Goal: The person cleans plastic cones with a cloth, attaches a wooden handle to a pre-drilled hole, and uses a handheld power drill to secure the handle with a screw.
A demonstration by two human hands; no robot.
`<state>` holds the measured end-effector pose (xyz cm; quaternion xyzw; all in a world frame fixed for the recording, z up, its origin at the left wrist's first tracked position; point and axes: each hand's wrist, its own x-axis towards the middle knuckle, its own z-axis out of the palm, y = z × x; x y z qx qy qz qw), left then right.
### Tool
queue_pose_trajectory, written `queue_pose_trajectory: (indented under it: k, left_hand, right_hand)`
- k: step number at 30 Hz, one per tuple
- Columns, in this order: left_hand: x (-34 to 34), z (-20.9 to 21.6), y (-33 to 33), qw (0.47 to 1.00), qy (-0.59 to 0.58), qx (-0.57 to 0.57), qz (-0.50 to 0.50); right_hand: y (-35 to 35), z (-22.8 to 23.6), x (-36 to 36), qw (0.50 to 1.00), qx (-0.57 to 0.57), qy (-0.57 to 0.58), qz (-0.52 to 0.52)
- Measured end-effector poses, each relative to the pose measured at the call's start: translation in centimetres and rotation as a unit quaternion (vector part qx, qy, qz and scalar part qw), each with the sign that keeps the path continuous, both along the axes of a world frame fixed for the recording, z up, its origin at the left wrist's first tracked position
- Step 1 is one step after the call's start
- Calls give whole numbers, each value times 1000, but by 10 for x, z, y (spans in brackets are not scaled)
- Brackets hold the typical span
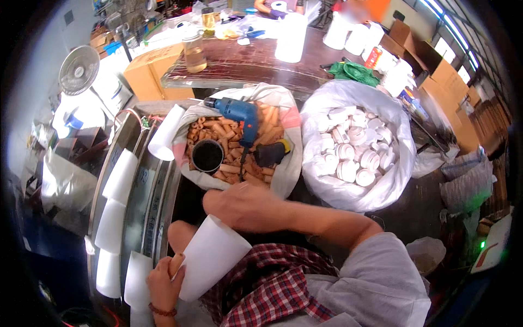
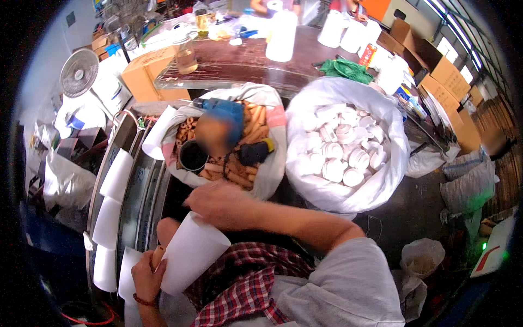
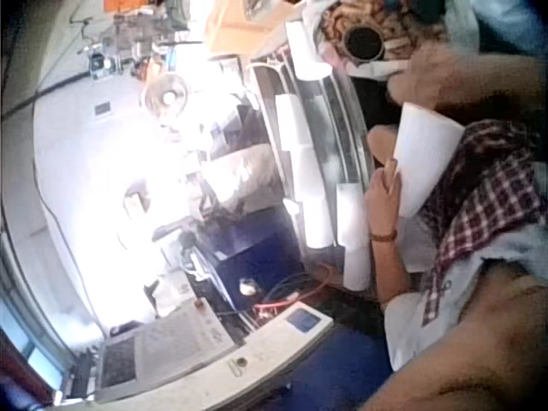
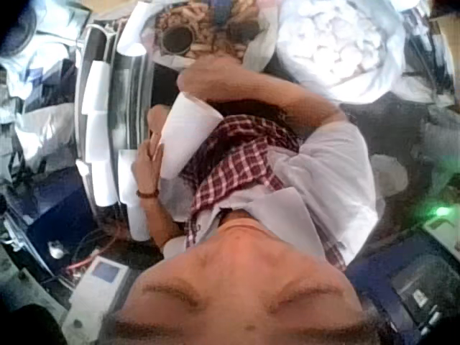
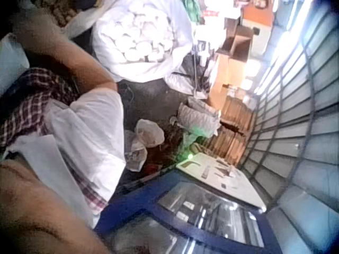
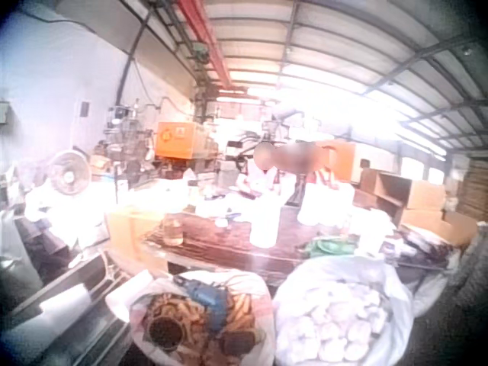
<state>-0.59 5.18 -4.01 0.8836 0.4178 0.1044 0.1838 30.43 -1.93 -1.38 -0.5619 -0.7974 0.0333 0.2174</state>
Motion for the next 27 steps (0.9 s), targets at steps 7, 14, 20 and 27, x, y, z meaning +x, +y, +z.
queue_pose_trajectory:
  k: [7, 14, 20, 27]
  left_hand:
    - [-3, -7, 34, 996, -9, -31, 79]
    - [-6, -13, 76, 828, -433, -238, 266]
    - [5, -56, 80, 620, -652, -372, 228]
    - [23, -107, 79, 408, -762, -433, 253]
  right_hand:
    - [-145, -12, 230, 856, -37, -34, -514]
    - [-204, -53, 319, 766, -123, -97, -624]
    - [-189, -82, 353, 834, -3, -81, -546]
    - [-189, -66, 368, 830, 86, -16, -550]
